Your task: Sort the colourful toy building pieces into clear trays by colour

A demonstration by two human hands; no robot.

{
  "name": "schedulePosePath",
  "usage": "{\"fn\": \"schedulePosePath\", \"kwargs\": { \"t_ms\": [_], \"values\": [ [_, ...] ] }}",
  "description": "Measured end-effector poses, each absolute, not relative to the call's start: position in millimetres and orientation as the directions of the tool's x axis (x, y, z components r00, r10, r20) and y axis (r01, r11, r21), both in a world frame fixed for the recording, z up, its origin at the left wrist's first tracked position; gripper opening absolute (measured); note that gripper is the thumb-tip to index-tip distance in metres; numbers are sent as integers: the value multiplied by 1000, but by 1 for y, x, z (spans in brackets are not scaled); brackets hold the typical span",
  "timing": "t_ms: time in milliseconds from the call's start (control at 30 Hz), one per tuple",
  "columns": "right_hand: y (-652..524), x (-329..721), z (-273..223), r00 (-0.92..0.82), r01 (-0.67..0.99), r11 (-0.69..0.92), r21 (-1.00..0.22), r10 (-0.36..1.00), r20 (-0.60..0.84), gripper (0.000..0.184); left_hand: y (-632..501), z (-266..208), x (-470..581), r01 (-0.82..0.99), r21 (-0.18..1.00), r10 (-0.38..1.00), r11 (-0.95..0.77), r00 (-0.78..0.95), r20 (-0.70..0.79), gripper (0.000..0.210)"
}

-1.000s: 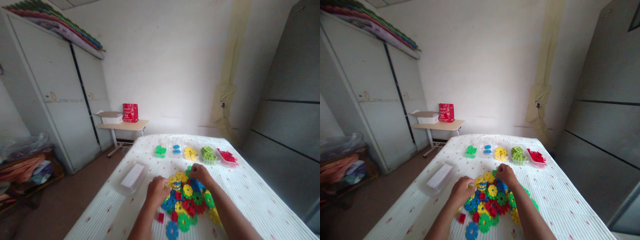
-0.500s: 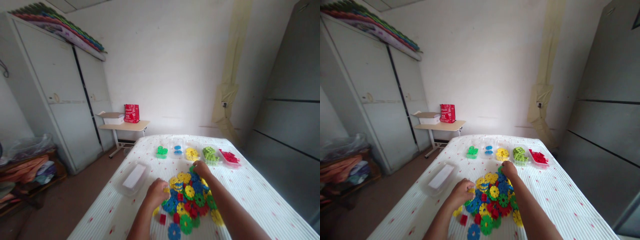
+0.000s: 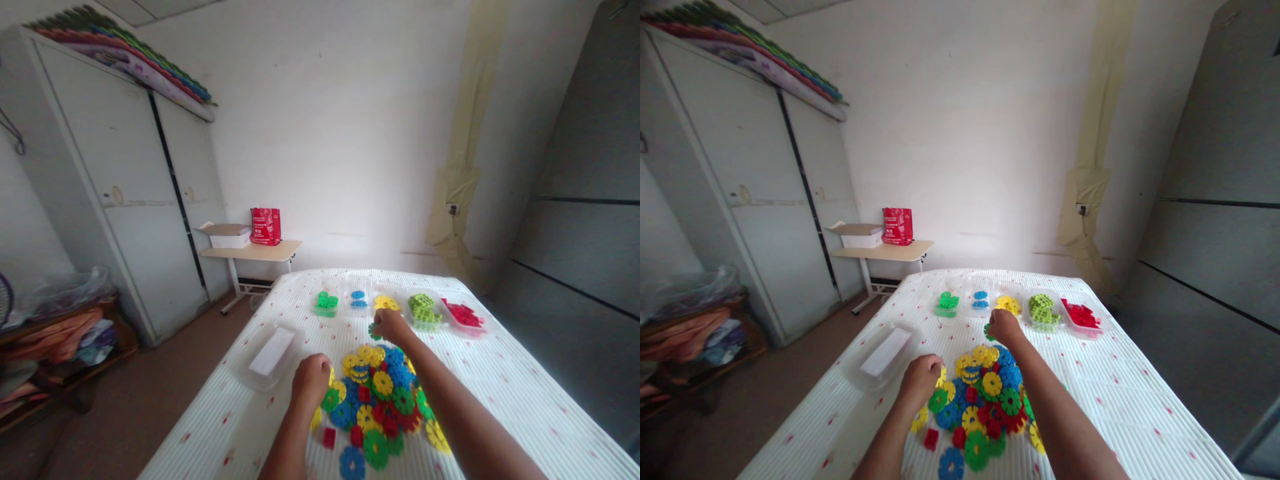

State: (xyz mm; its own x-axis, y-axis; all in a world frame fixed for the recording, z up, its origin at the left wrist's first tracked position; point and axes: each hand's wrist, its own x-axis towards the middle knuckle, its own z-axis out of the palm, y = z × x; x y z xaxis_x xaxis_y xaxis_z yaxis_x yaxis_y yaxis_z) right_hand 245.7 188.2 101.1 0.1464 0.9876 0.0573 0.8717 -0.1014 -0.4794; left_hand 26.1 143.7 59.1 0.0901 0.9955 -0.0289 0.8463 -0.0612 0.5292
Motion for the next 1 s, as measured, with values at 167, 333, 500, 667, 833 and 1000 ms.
{"fn": "schedulePosePath", "kwargs": {
  "t_ms": [167, 333, 500, 667, 833, 1000],
  "values": [
    [214, 203, 122, 98, 731, -29, -682, 993, 64, 10, 148, 51, 24, 824, 562, 997, -75, 71, 28, 25],
    [243, 180, 140, 218, 595, 47, -802, 951, 218, 29, 150, 47, 21, 801, 597, 999, -47, 26, 44, 26],
    [227, 194, 129, 246, 590, 89, -802, 927, 284, 15, 150, 47, 20, 778, 626, 998, -54, 26, 55, 25],
    [178, 242, 112, 254, 622, 92, -777, 915, 312, 11, 151, 47, 20, 766, 639, 997, -68, 36, 62, 26],
    [122, 318, 85, 291, 720, 51, -692, 883, 369, 19, 152, 44, 20, 765, 639, 996, -84, 48, 74, 26],
    [69, 386, 47, 379, 817, -122, -563, 849, 367, 23, 153, 41, 21, 760, 643, 995, -92, 52, 82, 27]
  ]
}}
